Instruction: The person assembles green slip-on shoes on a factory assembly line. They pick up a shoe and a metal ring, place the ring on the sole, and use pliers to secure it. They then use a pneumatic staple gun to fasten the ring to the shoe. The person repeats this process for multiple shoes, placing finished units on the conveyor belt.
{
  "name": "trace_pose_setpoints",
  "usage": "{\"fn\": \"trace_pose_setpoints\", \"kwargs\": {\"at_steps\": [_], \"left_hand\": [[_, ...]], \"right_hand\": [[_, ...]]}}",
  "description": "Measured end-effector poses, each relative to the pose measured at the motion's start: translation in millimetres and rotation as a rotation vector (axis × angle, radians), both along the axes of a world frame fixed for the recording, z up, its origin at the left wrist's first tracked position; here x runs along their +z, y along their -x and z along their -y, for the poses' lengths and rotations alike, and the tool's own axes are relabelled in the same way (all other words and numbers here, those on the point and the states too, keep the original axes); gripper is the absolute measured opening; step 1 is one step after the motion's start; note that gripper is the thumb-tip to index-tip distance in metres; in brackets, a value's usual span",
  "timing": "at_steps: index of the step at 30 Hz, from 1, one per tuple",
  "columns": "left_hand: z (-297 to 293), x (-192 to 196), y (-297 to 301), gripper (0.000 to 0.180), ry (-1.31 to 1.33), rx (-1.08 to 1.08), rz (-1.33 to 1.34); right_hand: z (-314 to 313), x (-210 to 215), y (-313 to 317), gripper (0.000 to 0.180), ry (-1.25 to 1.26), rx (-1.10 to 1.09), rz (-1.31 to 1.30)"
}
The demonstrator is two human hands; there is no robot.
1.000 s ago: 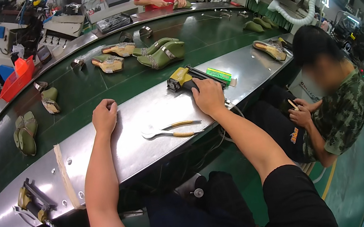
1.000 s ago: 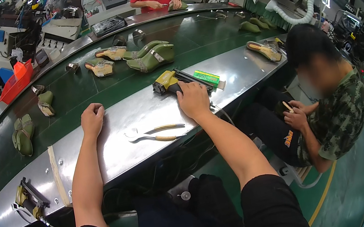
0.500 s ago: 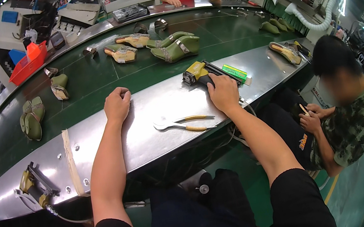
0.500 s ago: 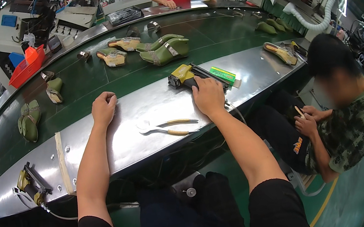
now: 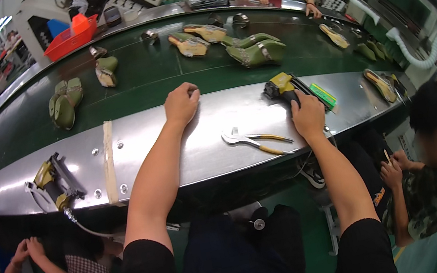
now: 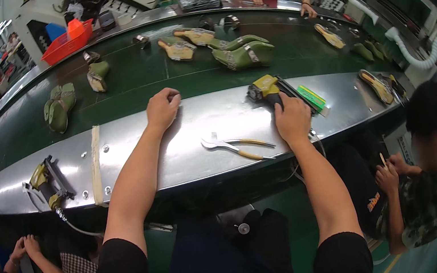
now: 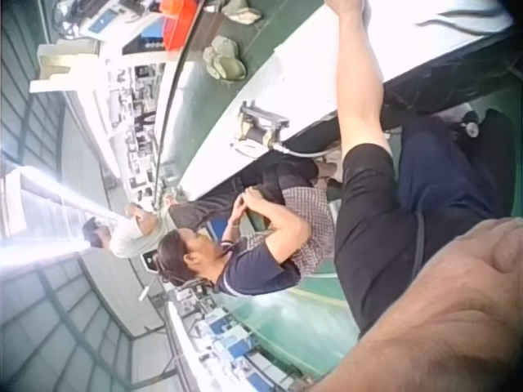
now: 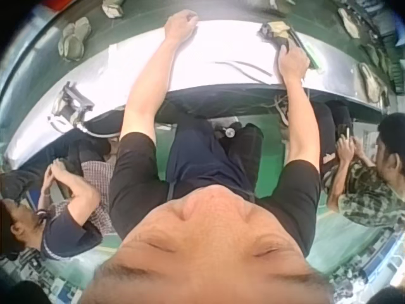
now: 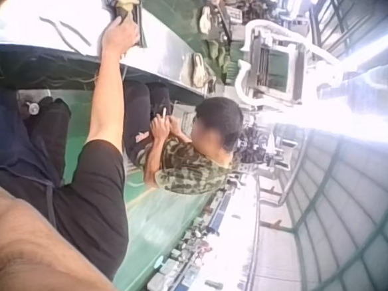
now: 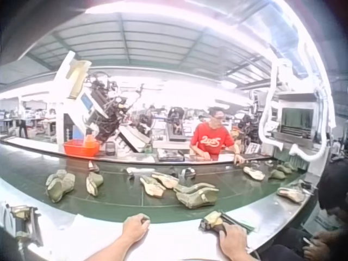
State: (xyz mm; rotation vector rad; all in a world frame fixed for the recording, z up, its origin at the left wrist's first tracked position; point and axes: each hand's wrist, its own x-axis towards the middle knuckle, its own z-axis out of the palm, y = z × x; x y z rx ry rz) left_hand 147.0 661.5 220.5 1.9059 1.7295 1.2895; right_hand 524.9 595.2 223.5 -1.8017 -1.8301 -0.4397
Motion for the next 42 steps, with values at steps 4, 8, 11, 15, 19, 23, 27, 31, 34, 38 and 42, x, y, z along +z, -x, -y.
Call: {"fn": "trace_pose_setpoints", "kwargs": {"at_steps": [4, 8, 11, 15, 19, 23, 27, 31, 34, 38, 42], "left_hand": [[-0.5, 3.5, 0.2, 0.022, -0.010, -0.006, 0.074], [-3.3, 0.0, 4.3, 0.022, -0.030, 0.002, 0.154], [-5.9, -1.2, 8.5, 0.024, -0.048, 0.022, 0.201], [-5.3, -0.1, 5.5, 0.025, -0.053, 0.037, 0.259], [-6.9, 1.2, 5.7, 0.025, -0.030, 0.041, 0.252], [-13.2, -2.3, 4.0, 0.025, -0.073, 0.058, 0.259], [-37.0, 1.4, 17.3, 0.025, 0.022, 0.060, 0.368], [-66.9, 11.1, 31.4, 0.026, 0.123, 0.005, 0.589], [-72.3, 17.3, 26.7, 0.026, 0.217, -0.005, 0.725], [-75.5, 12.2, 43.6, 0.027, 0.352, -0.022, 1.041], [-90.9, 14.7, 55.8, 0.025, 0.380, 0.017, 1.245]], "right_hand": [[-0.4, 1.4, 0.9, 0.041, -0.027, 0.004, 0.012], [0.9, 4.2, 3.8, 0.040, 0.003, -0.012, 0.014], [3.9, 6.8, 10.9, 0.041, 0.035, -0.027, 0.012], [5.1, 4.2, 5.7, 0.042, 0.019, -0.027, 0.031], [6.4, 6.2, 7.7, 0.041, 0.030, -0.030, 0.029], [0.2, 3.9, 1.4, 0.043, 0.012, -0.001, 0.046], [-6.3, 7.0, 4.6, 0.044, -0.068, 0.089, 0.256], [-43.2, 55.4, 55.5, 0.046, -0.091, 0.471, 0.043], [-111.0, 86.9, 100.8, 0.044, -0.042, 0.570, -0.138], [-228.2, 93.0, 152.1, 0.057, 0.129, 0.535, -0.278], [-332.3, 78.1, 179.5, 0.081, 0.330, 0.453, -0.299]]}}
